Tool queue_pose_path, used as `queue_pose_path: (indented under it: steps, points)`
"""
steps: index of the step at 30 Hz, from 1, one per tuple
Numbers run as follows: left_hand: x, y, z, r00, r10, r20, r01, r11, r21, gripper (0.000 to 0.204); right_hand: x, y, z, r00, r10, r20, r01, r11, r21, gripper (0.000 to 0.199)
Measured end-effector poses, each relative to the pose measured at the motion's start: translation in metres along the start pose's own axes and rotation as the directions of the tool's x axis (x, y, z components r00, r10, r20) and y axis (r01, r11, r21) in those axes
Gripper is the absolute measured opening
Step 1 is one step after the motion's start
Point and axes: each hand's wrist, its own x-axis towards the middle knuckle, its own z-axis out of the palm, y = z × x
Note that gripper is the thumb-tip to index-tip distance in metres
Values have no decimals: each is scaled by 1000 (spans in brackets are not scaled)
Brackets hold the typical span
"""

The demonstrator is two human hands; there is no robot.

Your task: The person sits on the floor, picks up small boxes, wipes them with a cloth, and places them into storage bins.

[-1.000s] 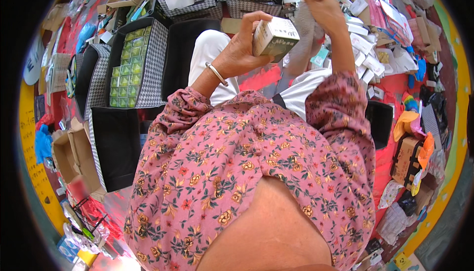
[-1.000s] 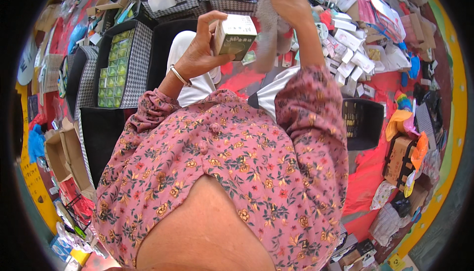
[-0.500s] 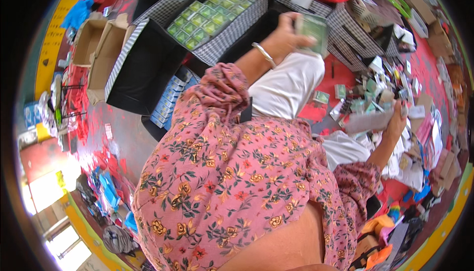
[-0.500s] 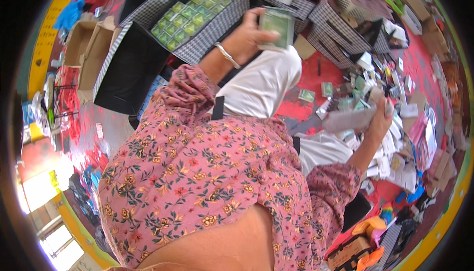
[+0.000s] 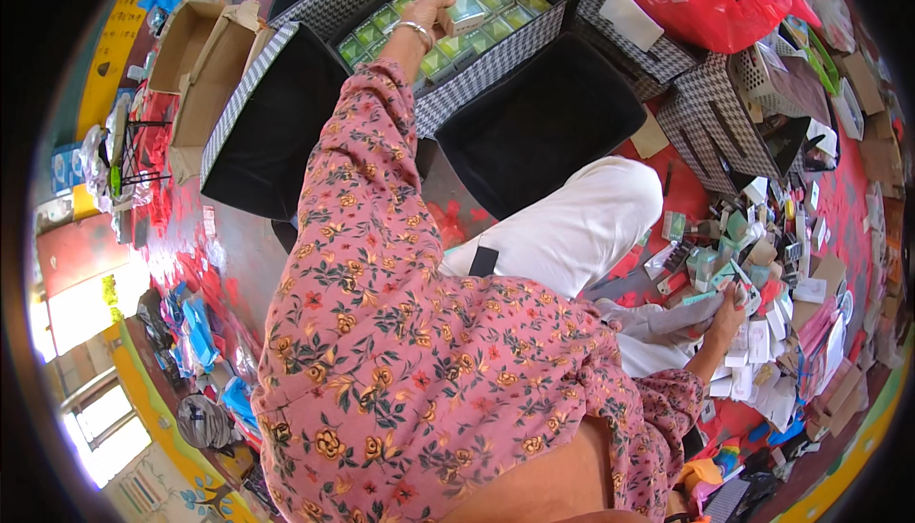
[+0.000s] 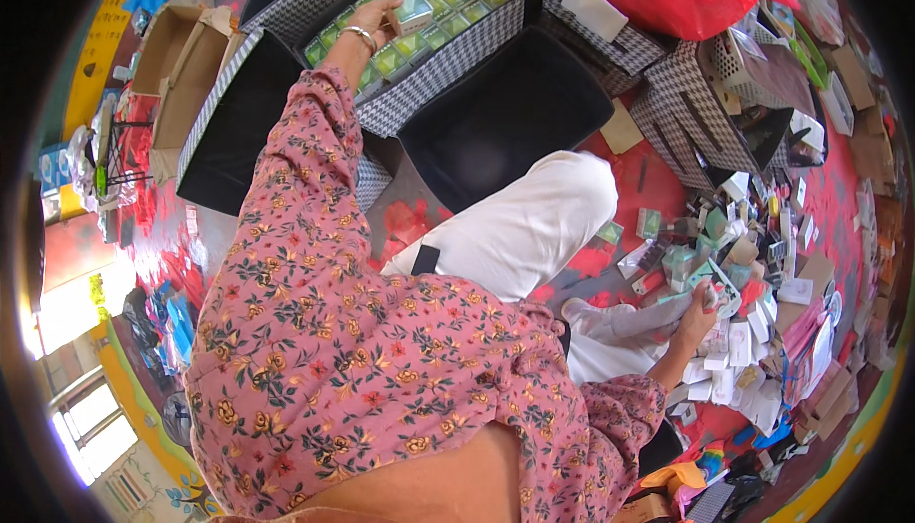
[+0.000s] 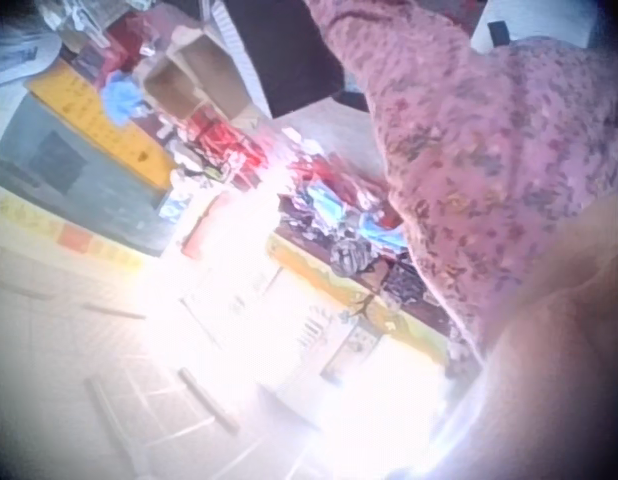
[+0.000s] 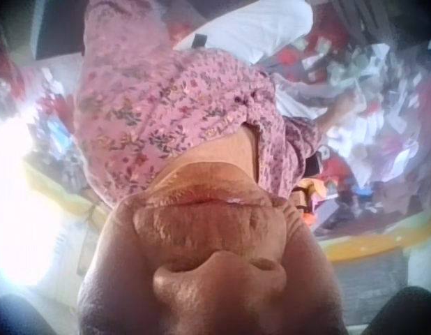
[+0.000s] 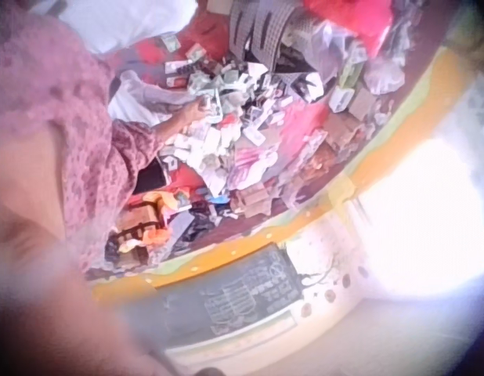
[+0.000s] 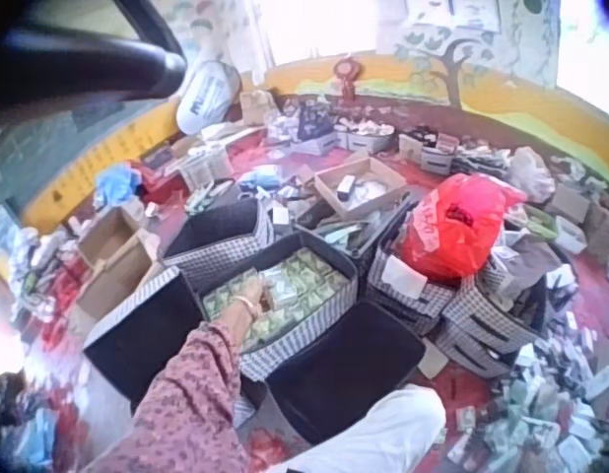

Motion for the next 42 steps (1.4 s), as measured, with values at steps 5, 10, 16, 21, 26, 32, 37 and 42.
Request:
queue_pose_path:
  steps: [5, 10, 16, 21, 26, 32, 37, 42]
  points:
    - [17, 0, 9, 991, 112, -77, -107, 992, 69, 19, -13, 0, -5, 1000, -13, 2, 13, 999, -31, 42]
    - [13, 2, 17, 982, 185, -34, -162, 921, 355, 19, -18, 4, -14, 997, 61, 56, -60, 998, -32, 43]
    - [7, -8, 33, 915, 404, -26, -40, 154, 987, 45, -9, 32, -14, 993, 100, 67, -100, 995, 9, 38]
    - [36, -9, 17, 985, 102, -140, 121, 173, 977, 47, -18, 15, -9, 992, 121, 46, -125, 988, 91, 40]
    - [49, -23, 13, 973, 219, 76, -99, 95, 991, 60, -21, 19, -10, 986, 151, 72, -156, 985, 74, 40]
    - [40, -22, 17, 957, 65, 283, -274, -122, 954, 104, -32, 4, -4, 983, 169, 73, -174, 983, 62, 43]
    - [5, -12, 17, 936, 98, 339, -318, -178, 931, 104, -34, 0, 1, 995, 93, 31, -94, 994, 53, 38]
    - [-4, -14, 8, 911, 280, 304, -331, 54, 942, 100, -37, -4, 5, 996, 84, 21, -86, 994, 75, 38]
